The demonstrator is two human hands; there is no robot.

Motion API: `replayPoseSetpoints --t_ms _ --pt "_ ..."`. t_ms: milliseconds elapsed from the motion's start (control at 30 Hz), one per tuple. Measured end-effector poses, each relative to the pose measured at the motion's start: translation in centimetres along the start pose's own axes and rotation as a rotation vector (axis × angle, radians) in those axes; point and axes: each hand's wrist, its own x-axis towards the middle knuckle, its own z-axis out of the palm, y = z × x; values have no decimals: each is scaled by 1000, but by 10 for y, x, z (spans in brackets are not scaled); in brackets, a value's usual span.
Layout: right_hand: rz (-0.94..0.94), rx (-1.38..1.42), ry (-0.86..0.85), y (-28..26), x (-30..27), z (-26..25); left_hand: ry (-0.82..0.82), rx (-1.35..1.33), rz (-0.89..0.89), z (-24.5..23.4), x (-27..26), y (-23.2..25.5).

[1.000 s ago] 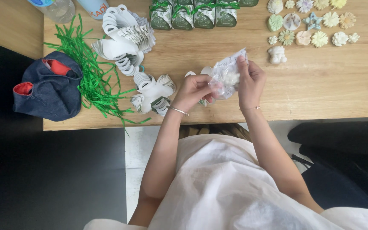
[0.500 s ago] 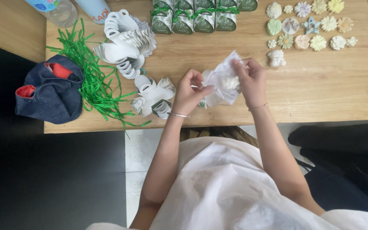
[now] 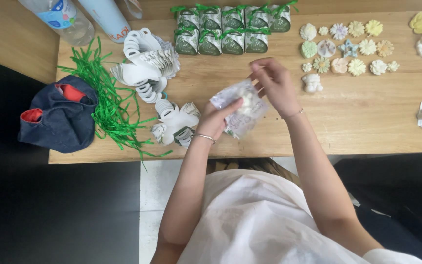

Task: Packaging shaped candles or soaps into decorative cardboard boxes and tying them with green ribbons.

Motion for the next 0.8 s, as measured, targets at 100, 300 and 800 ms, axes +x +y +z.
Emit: replayPoseSetpoints --t_ms 100,300,800 --pt "256 461 397 18 -11 4 162 -169 86 -1 0 15" --pt "322 929 230 36 -37 43 346 -272 205 3 9 7" --pt "311 1357 299 43 -42 51 541 209 500 21 4 6"
